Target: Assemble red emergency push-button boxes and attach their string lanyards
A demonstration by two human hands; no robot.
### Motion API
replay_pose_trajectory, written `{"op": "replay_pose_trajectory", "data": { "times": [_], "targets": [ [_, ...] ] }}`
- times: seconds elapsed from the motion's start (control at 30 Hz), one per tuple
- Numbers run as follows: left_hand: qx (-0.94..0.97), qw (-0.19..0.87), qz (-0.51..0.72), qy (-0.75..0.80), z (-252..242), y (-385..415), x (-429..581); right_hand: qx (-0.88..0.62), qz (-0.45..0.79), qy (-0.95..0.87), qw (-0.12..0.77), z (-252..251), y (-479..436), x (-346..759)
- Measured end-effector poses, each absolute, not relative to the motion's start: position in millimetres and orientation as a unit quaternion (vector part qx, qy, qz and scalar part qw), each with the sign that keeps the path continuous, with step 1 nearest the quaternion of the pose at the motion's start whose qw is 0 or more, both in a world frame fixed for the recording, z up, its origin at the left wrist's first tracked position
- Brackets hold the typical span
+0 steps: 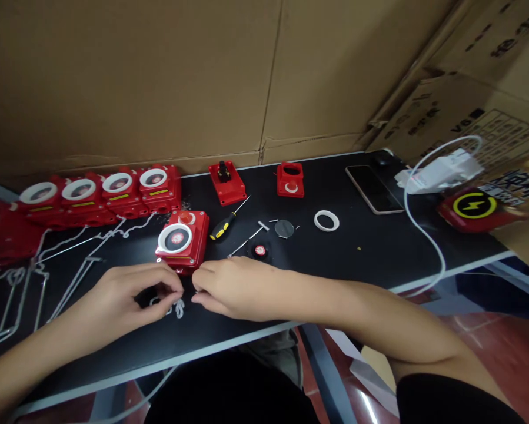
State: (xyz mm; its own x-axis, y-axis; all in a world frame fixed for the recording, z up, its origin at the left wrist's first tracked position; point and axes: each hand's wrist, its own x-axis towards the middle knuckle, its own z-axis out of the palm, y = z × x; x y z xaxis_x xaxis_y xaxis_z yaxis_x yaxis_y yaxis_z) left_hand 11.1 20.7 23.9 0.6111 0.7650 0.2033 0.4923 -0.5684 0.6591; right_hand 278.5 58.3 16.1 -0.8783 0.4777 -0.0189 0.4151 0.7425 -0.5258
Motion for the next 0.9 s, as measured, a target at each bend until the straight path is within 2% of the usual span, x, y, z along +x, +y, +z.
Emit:
{"op": "replay_pose_trajectory", "data": {
  "times": [0.23, 0.3, 0.37, 0.5, 0.67, 0.77, 0.9],
  "targets": [
    [0.836, 0.295, 0.269, 0.376, 20.0, 18.9, 15.2, -0.228, 0.268, -0.935, 0.039, 6.4, 62.7, 281.7],
    [0.842, 0.284, 0.264, 0.375, 17.5, 15.3, 16.8, -0.205, 0.269, -0.939, 0.057, 6.1, 62.9, 284.2],
    [0.868, 0.229, 0.236, 0.373, 16.9, 10.3, 19.3, -0.178, 0.25, -0.947, 0.098, 5.8, 64.1, 287.2],
    [0.901, 0.032, 0.191, 0.388, 21.2, -1.0, 24.2, -0.168, 0.151, -0.957, 0.182, 7.2, 70.7, 292.9],
    [0.851, -0.06, 0.152, 0.5, 24.9, -8.1, 25.5, -0.117, 0.152, -0.961, 0.201, 10.5, 73.5, 296.3],
    [0.848, -0.048, 0.142, 0.509, 21.8, -9.7, 28.1, -0.093, 0.135, -0.965, 0.203, 8.5, 71.2, 295.9],
    [0.858, 0.011, 0.139, 0.494, 13.5, -11.5, 34.2, -0.124, 0.11, -0.949, 0.269, 6.4, 74.8, 295.1]
  ]
}}
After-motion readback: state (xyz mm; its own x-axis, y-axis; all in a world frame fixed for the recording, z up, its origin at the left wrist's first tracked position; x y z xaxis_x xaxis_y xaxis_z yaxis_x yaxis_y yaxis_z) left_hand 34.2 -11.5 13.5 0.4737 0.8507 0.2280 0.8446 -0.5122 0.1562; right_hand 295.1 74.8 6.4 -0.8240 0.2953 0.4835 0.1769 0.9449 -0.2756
